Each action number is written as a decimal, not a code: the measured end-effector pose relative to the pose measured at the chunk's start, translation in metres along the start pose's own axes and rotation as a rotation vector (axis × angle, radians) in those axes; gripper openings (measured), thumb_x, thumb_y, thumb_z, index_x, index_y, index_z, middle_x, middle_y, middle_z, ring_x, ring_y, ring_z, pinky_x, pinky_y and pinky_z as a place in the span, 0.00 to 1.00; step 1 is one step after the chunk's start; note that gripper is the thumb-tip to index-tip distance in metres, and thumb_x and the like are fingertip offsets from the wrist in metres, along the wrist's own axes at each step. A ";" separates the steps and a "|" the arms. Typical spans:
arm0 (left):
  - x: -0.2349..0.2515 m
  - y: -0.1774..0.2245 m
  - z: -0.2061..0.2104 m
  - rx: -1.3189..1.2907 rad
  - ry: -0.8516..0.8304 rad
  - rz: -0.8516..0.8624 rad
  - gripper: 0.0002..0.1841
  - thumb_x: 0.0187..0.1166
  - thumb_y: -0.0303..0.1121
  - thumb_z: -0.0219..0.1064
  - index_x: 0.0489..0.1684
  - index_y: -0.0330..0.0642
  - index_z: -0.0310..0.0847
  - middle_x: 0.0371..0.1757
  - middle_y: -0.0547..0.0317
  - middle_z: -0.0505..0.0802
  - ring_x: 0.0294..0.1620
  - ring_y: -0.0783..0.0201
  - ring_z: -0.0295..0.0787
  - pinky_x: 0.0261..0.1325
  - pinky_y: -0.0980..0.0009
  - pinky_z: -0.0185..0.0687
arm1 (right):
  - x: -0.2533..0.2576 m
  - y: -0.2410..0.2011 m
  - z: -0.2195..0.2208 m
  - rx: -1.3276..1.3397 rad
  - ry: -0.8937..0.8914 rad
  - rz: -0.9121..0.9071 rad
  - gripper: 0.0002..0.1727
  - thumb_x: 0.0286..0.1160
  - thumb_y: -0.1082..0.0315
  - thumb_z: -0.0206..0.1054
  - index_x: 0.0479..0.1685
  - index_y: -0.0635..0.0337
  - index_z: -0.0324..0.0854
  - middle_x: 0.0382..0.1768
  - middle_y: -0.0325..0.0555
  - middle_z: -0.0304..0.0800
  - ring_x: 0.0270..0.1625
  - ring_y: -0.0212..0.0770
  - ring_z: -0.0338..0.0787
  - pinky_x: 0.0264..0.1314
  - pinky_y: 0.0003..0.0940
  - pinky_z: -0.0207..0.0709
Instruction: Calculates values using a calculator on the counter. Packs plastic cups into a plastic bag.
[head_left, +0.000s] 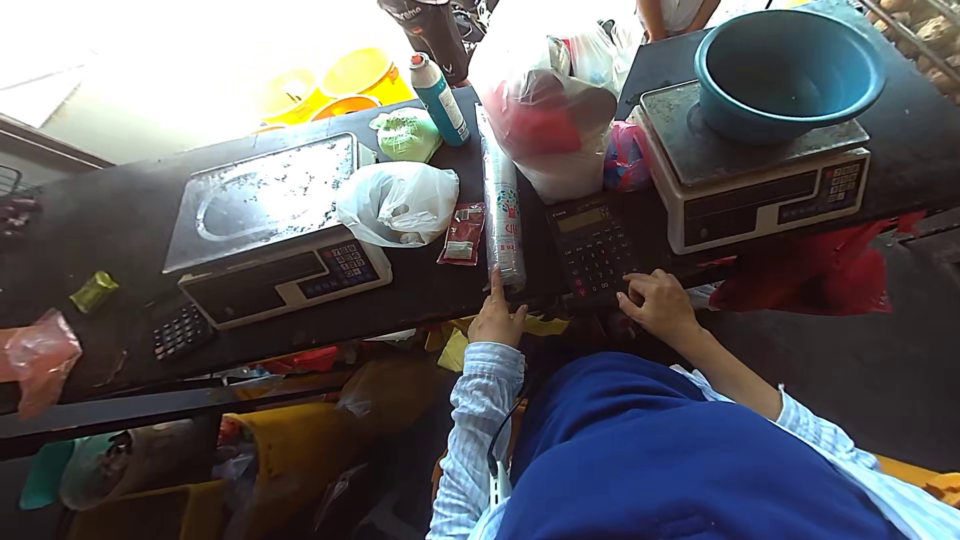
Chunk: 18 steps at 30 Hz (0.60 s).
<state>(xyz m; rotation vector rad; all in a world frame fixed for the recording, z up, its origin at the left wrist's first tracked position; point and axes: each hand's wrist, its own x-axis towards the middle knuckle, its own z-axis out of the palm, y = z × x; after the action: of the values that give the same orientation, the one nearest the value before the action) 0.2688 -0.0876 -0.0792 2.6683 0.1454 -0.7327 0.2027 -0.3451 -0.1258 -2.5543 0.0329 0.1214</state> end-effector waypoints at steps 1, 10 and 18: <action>0.000 0.000 -0.001 0.002 -0.003 -0.003 0.45 0.86 0.41 0.65 0.98 0.49 0.34 0.74 0.39 0.84 0.74 0.41 0.82 0.77 0.44 0.72 | 0.001 -0.001 -0.002 -0.008 -0.053 0.012 0.23 0.83 0.56 0.60 0.31 0.71 0.85 0.65 0.61 0.89 0.63 0.64 0.86 0.68 0.59 0.69; -0.002 0.004 0.003 0.036 -0.036 -0.039 0.46 0.87 0.45 0.63 0.98 0.50 0.31 0.70 0.41 0.88 0.72 0.41 0.85 0.77 0.43 0.71 | 0.010 -0.013 -0.002 0.056 0.033 -0.144 0.19 0.80 0.61 0.63 0.32 0.71 0.86 0.37 0.61 0.92 0.48 0.62 0.90 0.58 0.57 0.76; 0.000 0.001 0.001 0.055 -0.077 -0.055 0.46 0.87 0.45 0.63 0.98 0.53 0.27 0.69 0.41 0.88 0.71 0.42 0.85 0.76 0.44 0.72 | 0.044 -0.037 0.015 -0.002 -0.116 -0.041 0.21 0.85 0.58 0.59 0.38 0.69 0.87 0.44 0.59 0.93 0.54 0.60 0.88 0.61 0.56 0.72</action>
<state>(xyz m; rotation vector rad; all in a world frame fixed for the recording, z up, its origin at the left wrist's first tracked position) 0.2684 -0.0892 -0.0799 2.6930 0.1817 -0.8670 0.2475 -0.3057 -0.1216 -2.5440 -0.0639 0.2534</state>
